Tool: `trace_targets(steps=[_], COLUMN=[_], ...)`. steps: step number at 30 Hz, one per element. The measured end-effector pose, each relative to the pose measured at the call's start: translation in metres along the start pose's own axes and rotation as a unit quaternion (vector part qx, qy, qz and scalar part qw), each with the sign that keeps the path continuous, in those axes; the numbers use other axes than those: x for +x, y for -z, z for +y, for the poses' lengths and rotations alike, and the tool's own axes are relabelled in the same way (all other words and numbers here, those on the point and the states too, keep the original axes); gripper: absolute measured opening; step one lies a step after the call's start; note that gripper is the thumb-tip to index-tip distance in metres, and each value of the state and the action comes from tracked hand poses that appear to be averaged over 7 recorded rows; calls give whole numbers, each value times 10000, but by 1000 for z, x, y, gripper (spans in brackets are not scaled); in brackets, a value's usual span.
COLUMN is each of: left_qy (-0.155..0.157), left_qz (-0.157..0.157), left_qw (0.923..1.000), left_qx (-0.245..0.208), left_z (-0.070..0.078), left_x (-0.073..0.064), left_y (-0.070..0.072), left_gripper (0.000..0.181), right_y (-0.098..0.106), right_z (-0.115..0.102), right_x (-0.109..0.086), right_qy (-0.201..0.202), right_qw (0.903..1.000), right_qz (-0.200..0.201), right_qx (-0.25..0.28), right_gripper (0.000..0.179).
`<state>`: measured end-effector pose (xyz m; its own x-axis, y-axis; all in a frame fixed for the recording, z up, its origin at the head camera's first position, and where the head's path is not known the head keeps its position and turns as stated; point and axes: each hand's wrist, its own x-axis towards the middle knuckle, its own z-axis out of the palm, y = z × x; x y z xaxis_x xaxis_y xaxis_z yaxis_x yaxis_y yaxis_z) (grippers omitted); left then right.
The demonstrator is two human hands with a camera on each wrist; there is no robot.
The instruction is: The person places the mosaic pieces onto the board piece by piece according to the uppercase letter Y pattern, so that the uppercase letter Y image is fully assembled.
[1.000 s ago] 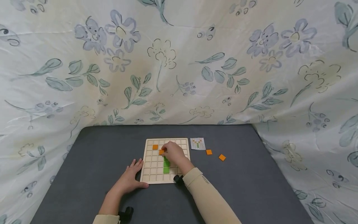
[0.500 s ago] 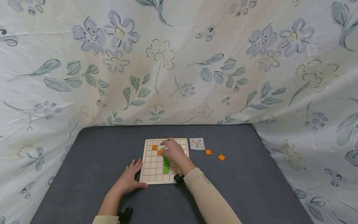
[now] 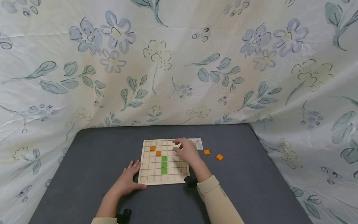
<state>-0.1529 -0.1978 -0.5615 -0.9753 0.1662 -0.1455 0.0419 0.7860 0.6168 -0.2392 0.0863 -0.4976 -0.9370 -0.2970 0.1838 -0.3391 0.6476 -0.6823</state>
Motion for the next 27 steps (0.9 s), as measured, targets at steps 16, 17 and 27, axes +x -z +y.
trace_targets(steps=[16, 17, 27], left_qy=[33, 16, -52], left_qz=[-7, -14, -27], left_qw=[10000, 10000, 10000], left_qx=[44, 35, 66], left_z=[-1, -2, 0], left_x=[-2, -2, -2], left_y=[1, 1, 1], left_gripper=[117, 117, 117], right_y=[36, 38, 63], right_z=[39, 43, 80], right_x=[-32, -34, -50], right_qy=[-689, -740, -1326], right_qw=[9951, 9942, 9839], right_qz=[710, 782, 1190], right_qx=[-33, -29, -115], right_gripper=[35, 35, 36])
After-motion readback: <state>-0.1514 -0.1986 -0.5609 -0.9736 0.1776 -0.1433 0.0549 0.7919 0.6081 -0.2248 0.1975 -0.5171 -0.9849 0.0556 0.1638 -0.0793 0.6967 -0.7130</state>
